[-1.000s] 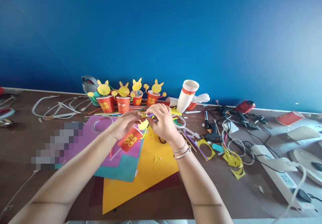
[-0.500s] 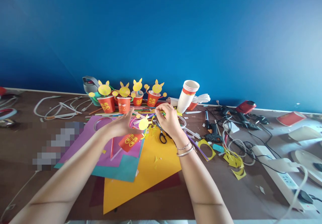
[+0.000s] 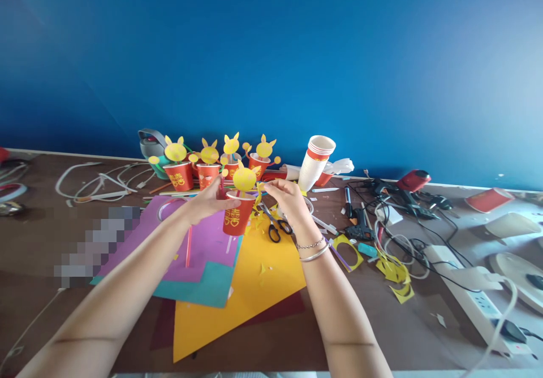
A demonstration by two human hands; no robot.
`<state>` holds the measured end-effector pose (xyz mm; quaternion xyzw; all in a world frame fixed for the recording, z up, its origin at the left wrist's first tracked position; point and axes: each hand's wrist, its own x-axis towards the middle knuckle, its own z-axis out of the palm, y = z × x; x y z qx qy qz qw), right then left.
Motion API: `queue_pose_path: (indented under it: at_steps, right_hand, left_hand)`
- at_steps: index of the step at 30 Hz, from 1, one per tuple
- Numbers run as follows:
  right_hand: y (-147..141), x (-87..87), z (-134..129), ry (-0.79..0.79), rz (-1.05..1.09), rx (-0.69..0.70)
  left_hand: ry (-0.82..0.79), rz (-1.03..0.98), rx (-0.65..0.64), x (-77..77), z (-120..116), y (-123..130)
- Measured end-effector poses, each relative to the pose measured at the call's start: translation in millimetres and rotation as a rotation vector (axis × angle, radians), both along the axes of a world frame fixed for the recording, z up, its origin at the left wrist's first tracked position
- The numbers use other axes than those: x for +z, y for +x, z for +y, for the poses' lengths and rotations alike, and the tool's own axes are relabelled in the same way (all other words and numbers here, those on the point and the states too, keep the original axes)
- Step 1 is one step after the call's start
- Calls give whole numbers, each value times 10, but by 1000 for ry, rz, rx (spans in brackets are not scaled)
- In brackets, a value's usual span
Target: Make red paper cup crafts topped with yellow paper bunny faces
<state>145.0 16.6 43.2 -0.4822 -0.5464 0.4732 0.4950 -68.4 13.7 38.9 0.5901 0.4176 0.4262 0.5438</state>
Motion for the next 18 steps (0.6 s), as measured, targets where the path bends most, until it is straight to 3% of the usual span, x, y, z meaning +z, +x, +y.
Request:
queue_pose_path:
  at_steps: [6,9,18]
  right_hand:
    - [-8,3,2,-39,129,-4]
    - [-9,12,-2,-12,50,-23]
    - [43,54,-19,94,-146,-36]
  left_hand:
    - [-77,-44,-1,89,-46,57]
    - [-70,-55,-49,60,-47,45]
    - [-49,83,-22,-21,-39,-12]
